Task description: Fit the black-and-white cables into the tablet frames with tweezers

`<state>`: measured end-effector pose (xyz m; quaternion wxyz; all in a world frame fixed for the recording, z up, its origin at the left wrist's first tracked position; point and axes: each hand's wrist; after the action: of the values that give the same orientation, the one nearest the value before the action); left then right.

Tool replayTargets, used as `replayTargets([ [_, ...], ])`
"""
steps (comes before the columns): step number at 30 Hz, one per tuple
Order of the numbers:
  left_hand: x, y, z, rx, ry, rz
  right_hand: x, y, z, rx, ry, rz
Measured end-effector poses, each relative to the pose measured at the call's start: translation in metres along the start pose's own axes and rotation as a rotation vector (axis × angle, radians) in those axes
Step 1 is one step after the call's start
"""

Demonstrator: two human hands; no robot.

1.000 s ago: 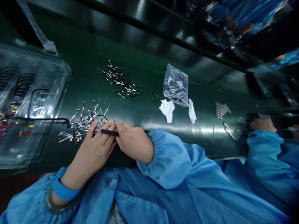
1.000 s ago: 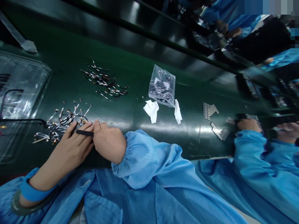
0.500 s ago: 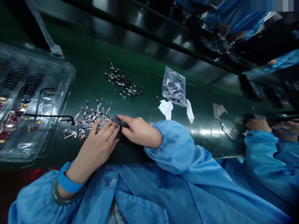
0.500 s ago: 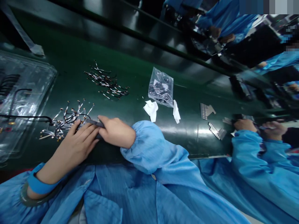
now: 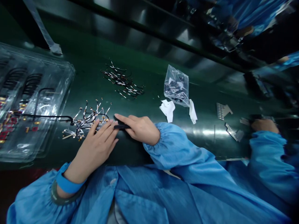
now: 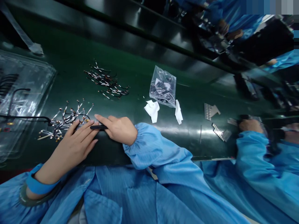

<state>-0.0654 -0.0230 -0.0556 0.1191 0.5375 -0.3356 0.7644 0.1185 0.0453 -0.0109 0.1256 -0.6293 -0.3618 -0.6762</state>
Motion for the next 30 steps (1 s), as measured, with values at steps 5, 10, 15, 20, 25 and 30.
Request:
replayTargets([
  [5, 0.002, 0.001, -0.002, 0.040, 0.018, 0.041, 0.002, 0.000, 0.016, 0.043, 0.117, -0.036],
  [10, 0.002, 0.003, -0.005, 0.080, 0.030, 0.028, 0.011, -0.008, 0.050, -0.196, 0.176, 0.016],
  [15, 0.007, 0.001, -0.005, 0.053, 0.008, 0.053, 0.018, -0.017, 0.079, -0.313, 0.096, 0.189],
  [20, 0.017, -0.005, -0.010, 0.141, 0.032, 0.074, 0.023, -0.015, 0.123, -0.535, -0.025, 0.448],
  [25, 0.022, -0.014, -0.021, 0.247, 0.036, 0.050, 0.026, -0.009, 0.140, -0.605, -0.085, 0.429],
  [30, 0.022, -0.015, -0.023, 0.257, 0.020, 0.026, 0.016, -0.009, 0.090, -0.120, -0.158, 0.271],
])
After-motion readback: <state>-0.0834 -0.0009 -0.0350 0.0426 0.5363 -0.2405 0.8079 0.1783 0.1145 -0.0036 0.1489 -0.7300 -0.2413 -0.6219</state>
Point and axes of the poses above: each hand's wrist, its own y-axis away from the middle knuckle, its own x-axis out of the back of the hand, z = x × y, and after that the axes turned 6 degrees about y, right-handed
